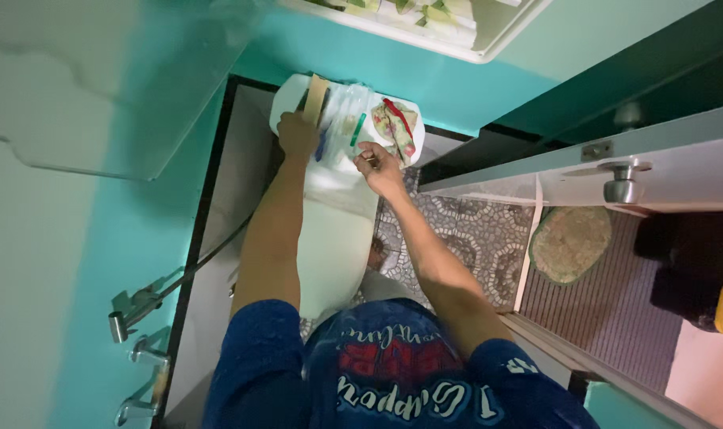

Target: The person removes various toiletries from a wall-mounted medicine cabinet, wipes the interior shelves with a cloth, and then places the items back inside. The person handles items such as toothbrushes, toothpaste, and small boxes.

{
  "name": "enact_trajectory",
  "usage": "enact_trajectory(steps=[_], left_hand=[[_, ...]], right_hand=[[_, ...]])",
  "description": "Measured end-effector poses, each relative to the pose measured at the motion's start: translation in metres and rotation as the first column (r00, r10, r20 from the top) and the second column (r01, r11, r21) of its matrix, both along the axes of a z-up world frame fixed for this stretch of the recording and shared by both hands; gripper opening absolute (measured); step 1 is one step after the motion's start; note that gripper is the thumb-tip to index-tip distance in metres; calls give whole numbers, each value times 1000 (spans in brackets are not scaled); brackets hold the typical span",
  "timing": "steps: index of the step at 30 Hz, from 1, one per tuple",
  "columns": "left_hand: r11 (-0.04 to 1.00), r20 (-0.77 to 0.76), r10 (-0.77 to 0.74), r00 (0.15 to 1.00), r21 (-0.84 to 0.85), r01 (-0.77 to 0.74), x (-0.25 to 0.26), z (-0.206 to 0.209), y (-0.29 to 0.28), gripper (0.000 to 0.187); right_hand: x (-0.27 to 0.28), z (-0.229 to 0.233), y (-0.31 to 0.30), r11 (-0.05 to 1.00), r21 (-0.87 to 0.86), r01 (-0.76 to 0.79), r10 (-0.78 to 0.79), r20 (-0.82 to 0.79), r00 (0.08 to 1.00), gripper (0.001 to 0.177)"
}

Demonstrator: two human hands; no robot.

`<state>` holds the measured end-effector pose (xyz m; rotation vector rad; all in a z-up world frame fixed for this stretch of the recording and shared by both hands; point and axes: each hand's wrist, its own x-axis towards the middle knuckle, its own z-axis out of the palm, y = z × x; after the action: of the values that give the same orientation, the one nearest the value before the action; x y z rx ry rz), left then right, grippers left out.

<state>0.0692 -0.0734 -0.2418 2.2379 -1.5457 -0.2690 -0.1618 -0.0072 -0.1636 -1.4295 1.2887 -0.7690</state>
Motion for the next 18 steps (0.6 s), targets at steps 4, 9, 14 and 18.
enact_trajectory(steps=[4, 9, 14, 18], left_hand=[[986, 83, -125, 989, 117, 115, 7, -8, -3, 34], [944, 192, -277, 942, -127, 303, 13, -10, 6, 27], [919, 27, -245, 969, -313, 240, 17, 29, 21, 44], [738, -171, -236, 957, -672, 62, 3, 119, 31, 24]], right_hand=[[7, 13, -3, 1000, -15, 20, -19, 39, 999, 40], [10, 24, -4, 1000, -7, 9, -8, 72, 997, 39], [9, 31, -9, 998, -54, -11, 18, 146, 989, 42], [4, 47, -17, 998, -58, 10, 0, 166, 986, 41]])
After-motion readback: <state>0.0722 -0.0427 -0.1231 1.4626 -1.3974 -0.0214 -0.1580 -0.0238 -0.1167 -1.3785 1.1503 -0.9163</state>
